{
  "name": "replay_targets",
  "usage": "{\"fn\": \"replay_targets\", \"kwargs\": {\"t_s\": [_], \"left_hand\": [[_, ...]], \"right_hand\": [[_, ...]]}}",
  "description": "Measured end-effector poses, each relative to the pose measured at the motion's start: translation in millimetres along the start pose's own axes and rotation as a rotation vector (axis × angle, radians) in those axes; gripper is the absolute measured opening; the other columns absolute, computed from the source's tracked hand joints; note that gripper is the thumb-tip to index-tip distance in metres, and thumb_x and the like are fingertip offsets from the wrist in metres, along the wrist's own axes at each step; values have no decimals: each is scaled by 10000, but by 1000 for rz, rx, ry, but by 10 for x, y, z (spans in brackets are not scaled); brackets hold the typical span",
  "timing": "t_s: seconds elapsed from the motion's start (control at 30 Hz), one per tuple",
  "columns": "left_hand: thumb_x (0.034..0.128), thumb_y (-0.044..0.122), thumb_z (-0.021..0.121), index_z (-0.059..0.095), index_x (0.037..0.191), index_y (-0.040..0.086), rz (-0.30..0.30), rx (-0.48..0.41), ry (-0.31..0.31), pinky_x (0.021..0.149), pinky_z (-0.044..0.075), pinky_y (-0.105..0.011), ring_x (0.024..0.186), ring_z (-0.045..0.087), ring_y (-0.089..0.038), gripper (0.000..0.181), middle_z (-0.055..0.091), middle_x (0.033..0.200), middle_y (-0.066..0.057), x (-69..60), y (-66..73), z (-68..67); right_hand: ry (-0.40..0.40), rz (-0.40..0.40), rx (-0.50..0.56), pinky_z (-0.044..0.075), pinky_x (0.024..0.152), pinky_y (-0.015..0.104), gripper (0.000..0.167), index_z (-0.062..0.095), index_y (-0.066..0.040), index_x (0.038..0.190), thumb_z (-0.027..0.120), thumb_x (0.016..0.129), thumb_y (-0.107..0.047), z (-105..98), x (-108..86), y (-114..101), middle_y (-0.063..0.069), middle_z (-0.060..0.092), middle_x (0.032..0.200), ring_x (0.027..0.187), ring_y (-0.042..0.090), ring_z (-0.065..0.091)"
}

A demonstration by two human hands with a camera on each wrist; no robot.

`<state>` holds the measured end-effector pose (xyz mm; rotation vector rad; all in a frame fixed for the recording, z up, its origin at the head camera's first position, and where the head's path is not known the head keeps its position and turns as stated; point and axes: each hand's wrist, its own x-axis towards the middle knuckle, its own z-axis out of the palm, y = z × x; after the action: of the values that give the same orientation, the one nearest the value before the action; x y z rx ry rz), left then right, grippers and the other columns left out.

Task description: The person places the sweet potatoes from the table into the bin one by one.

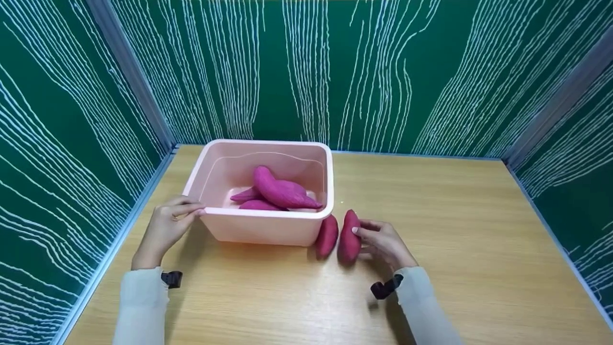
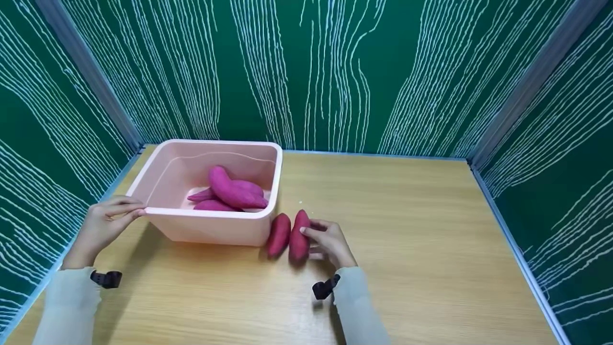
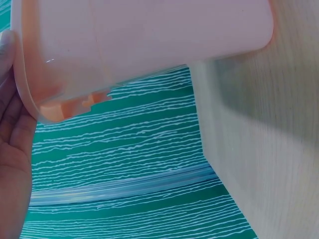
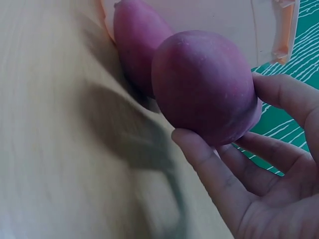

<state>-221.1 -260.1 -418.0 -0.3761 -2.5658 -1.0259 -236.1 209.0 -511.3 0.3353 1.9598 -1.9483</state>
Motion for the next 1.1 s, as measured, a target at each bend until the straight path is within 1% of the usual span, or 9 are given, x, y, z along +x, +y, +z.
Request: {"fn": "replay_targets", "kwargs": {"t_s": [0.1, 0.2, 0.33, 0.5, 0.57, 0.73, 0.93, 1.1], "left_hand": [[831, 67, 727, 753, 1031, 59, -12, -3, -8, 911, 519, -472, 1111, 613, -363, 202, 700, 1068, -130, 4, -3, 1], [836, 69, 723, 751, 1037, 62, -18, -3, -11, 907, 520, -480, 1121, 608, -370, 203, 698, 1076, -132, 5, -1, -1], [836, 69, 724, 752, 1030, 56, -11, 3, -7, 903, 525, -476, 1109, 615, -367, 197, 700, 1069, -134, 9, 3, -2], [829, 64, 730, 754, 1022, 54, -3, 5, 2, 894, 526, -476, 1102, 617, -368, 195, 701, 1065, -134, 8, -2, 2], [817, 55, 740, 758, 1007, 46, 12, 8, 11, 901, 530, -470, 1079, 624, -356, 191, 706, 1047, -133, 6, -11, 6], [794, 44, 757, 765, 969, 27, 57, 22, 34, 917, 534, -444, 1018, 633, -312, 177, 716, 1001, -125, 7, -23, 17], [807, 44, 745, 761, 992, 39, 35, 16, 23, 903, 531, -462, 1056, 622, -338, 186, 709, 1030, -127, -2, -7, 11], [814, 48, 740, 761, 992, 43, 37, 24, 20, 898, 536, -445, 1066, 629, -342, 179, 710, 1040, -126, -1, -10, 9]], "right_hand": [[-8, -12, 3, 600, 807, 414, 633, 487, -23, 1379, 749, 841, -230, -8, -10, -50, 157, 652, 1158, 887, 231, 694], [-18, -18, 7, 594, 836, 423, 649, 468, -15, 1390, 749, 842, -220, -18, -21, -103, 176, 623, 1216, 925, 230, 688], [-39, -23, 11, 587, 856, 431, 643, 455, -12, 1400, 736, 854, -201, -27, -25, -165, 199, 558, 1301, 955, 231, 671], [-47, -34, -21, 592, 853, 395, 629, 462, -14, 1397, 730, 860, -205, -43, -21, -223, 199, 503, 1366, 1022, 229, 633], [-52, -52, -33, 596, 843, 393, 619, 470, -8, 1389, 727, 861, -203, -47, -14, -246, 192, 495, 1375, 1051, 218, 617], [-71, -95, -31, 597, 832, 411, 597, 473, 10, 1381, 712, 871, -186, -55, 3, -311, 192, 499, 1372, 1057, 199, 614], [-80, -89, -51, 597, 834, 409, 634, 452, 1, 1401, 720, 868, -213, -73, -7, -400, 194, 482, 1389, 1099, 258, 595], [-91, -90, -57, 594, 842, 411, 646, 445, 0, 1406, 724, 866, -220, -78, -1, -475, 196, 477, 1391, 1094, 255, 597]]}}
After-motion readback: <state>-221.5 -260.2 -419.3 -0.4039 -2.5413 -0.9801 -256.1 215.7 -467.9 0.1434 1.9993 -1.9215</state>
